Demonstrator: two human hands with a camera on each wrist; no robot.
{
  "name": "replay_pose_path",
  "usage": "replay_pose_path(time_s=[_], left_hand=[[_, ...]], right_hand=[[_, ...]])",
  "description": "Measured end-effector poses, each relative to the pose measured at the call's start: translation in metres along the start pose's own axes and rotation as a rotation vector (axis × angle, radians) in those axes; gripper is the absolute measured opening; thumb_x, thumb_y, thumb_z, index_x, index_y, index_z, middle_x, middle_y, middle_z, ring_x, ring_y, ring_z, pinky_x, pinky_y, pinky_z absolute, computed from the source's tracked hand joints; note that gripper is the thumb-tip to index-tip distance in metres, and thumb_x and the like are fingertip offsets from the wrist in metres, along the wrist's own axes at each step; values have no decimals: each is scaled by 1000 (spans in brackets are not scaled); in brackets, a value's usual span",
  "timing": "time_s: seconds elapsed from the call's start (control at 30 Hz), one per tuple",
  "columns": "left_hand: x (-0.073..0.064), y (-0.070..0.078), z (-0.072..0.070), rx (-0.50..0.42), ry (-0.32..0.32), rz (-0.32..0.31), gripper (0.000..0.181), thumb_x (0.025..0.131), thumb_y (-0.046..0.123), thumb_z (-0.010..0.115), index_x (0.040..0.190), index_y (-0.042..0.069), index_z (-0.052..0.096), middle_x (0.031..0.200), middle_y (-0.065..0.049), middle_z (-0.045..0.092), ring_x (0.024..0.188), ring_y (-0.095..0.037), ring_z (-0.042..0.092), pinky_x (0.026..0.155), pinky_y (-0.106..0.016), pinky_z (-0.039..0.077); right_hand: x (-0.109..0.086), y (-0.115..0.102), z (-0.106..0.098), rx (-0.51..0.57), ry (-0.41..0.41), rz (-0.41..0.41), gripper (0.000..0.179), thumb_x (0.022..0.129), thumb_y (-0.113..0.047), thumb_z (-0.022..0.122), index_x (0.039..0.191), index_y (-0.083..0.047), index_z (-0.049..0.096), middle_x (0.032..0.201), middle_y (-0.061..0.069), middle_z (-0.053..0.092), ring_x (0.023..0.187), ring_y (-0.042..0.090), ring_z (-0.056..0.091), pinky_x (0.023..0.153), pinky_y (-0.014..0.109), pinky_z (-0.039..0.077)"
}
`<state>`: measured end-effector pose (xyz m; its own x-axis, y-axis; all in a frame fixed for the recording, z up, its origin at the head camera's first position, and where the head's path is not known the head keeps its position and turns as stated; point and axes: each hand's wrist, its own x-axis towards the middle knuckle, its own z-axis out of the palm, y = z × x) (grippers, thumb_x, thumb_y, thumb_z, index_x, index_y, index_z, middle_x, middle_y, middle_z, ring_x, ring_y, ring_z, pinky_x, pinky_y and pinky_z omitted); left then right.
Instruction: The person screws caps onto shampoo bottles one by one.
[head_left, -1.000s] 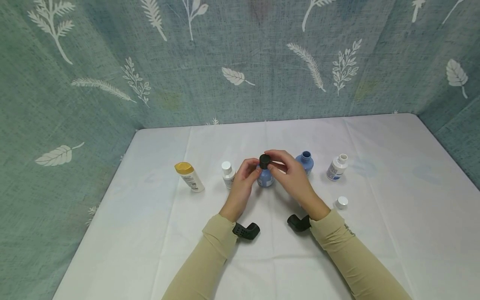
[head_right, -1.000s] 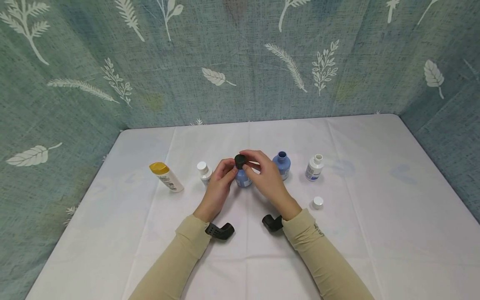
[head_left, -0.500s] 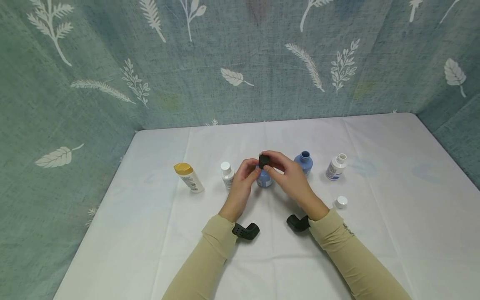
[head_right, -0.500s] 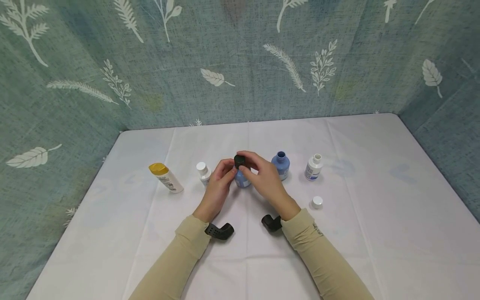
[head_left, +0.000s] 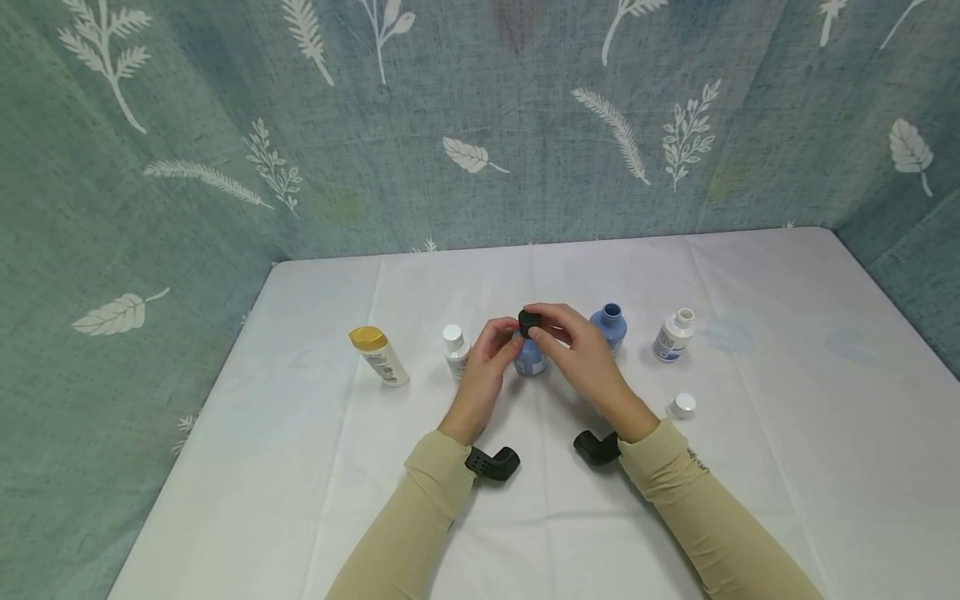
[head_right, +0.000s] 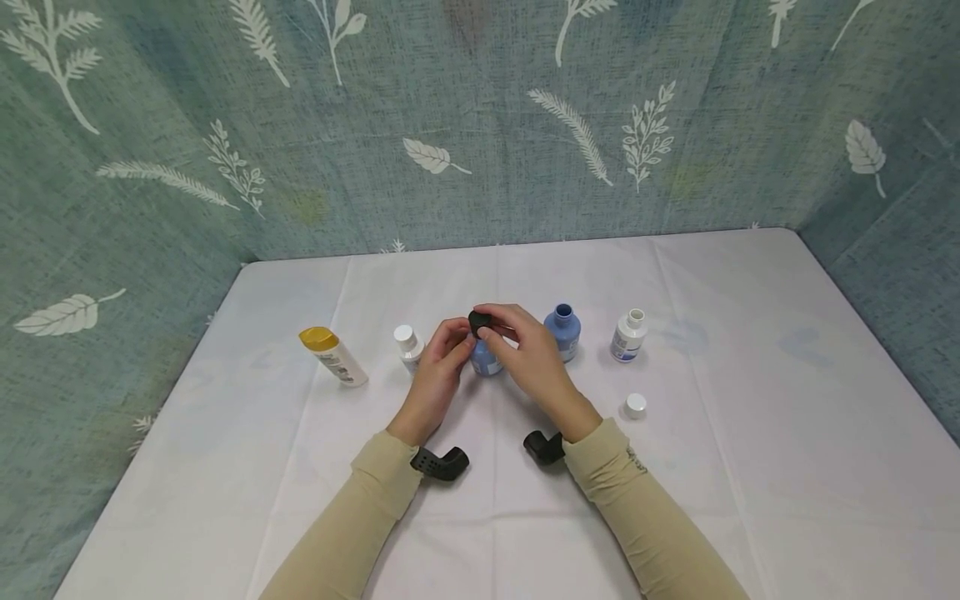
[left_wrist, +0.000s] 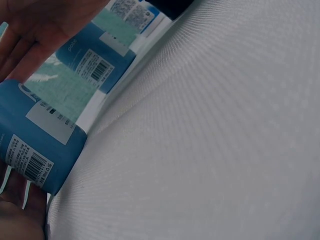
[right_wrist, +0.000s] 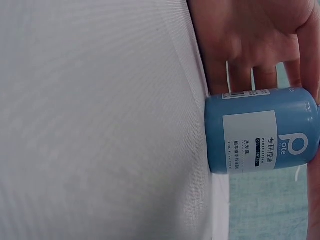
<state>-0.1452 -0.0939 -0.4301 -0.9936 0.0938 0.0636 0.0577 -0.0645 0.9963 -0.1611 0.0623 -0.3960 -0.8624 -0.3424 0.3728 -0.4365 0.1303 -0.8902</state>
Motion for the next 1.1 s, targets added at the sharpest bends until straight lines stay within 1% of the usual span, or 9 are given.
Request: replay_pose_path(time_s=[0.27, 0.5, 0.67, 0.9, 0.93, 1.0, 1.03, 1.1], left_hand=[[2, -3, -1, -3, 1, 9, 24, 93, 17, 47, 117, 12, 48, 123, -1, 48, 121, -13, 38, 101, -36, 28], [10, -22, -5, -21, 3, 13, 25, 92, 21, 49, 116, 15, 48, 124, 1, 48, 124, -9, 34, 103, -33, 26], [11, -26, -5, -23, 4, 36, 25, 92, 23, 49, 116, 14, 49, 123, -1, 48, 123, -9, 35, 102, -33, 26], [11, -25, -5, -23, 5, 39, 24, 92, 22, 49, 115, 15, 49, 122, -1, 49, 122, -10, 37, 102, -34, 27], [11, -24, -5, -22, 5, 38, 24, 92, 21, 49, 115, 15, 49, 122, -1, 49, 122, -10, 37, 101, -34, 28], [10, -24, -5, -16, 4, 37, 24, 92, 21, 49, 116, 15, 49, 122, 0, 49, 122, -9, 37, 102, -33, 27], [10, -24, -5, -15, 4, 36, 24, 92, 21, 49, 116, 15, 49, 122, 0, 49, 122, -9, 36, 102, -33, 27], [10, -24, -5, -12, 5, 31, 25, 92, 22, 49, 116, 16, 49, 123, 1, 49, 122, -8, 36, 102, -32, 27]], right_hand=[[-1, -1, -1, 13, -13, -13, 33, 88, -3, 54, 120, 0, 53, 119, 11, 53, 110, 19, 50, 92, 39, 40], [0, -2, -1, 8, 2, -4, 33, 87, -5, 56, 119, -1, 53, 118, 12, 54, 109, 20, 51, 91, 40, 41], [1, 3, 1, 13, 25, -18, 32, 85, -5, 60, 116, -2, 54, 114, 11, 55, 107, 21, 52, 90, 39, 42], [3, 27, 3, 6, 42, -13, 33, 83, -16, 63, 115, -15, 56, 111, -4, 54, 105, 10, 52, 88, 27, 43], [3, 29, 3, 5, 42, -14, 34, 83, -17, 63, 116, -16, 56, 111, -6, 54, 105, 9, 52, 88, 26, 43], [3, 31, 3, 10, 37, -20, 33, 85, -19, 62, 117, -16, 56, 112, -8, 54, 106, 8, 51, 88, 25, 43], [3, 27, 3, 15, 32, -18, 33, 86, -17, 60, 118, -14, 56, 113, -6, 53, 106, 9, 51, 89, 27, 43], [3, 26, 2, 19, 25, -17, 32, 88, -17, 58, 120, -14, 55, 115, -8, 53, 108, 8, 50, 90, 27, 42]])
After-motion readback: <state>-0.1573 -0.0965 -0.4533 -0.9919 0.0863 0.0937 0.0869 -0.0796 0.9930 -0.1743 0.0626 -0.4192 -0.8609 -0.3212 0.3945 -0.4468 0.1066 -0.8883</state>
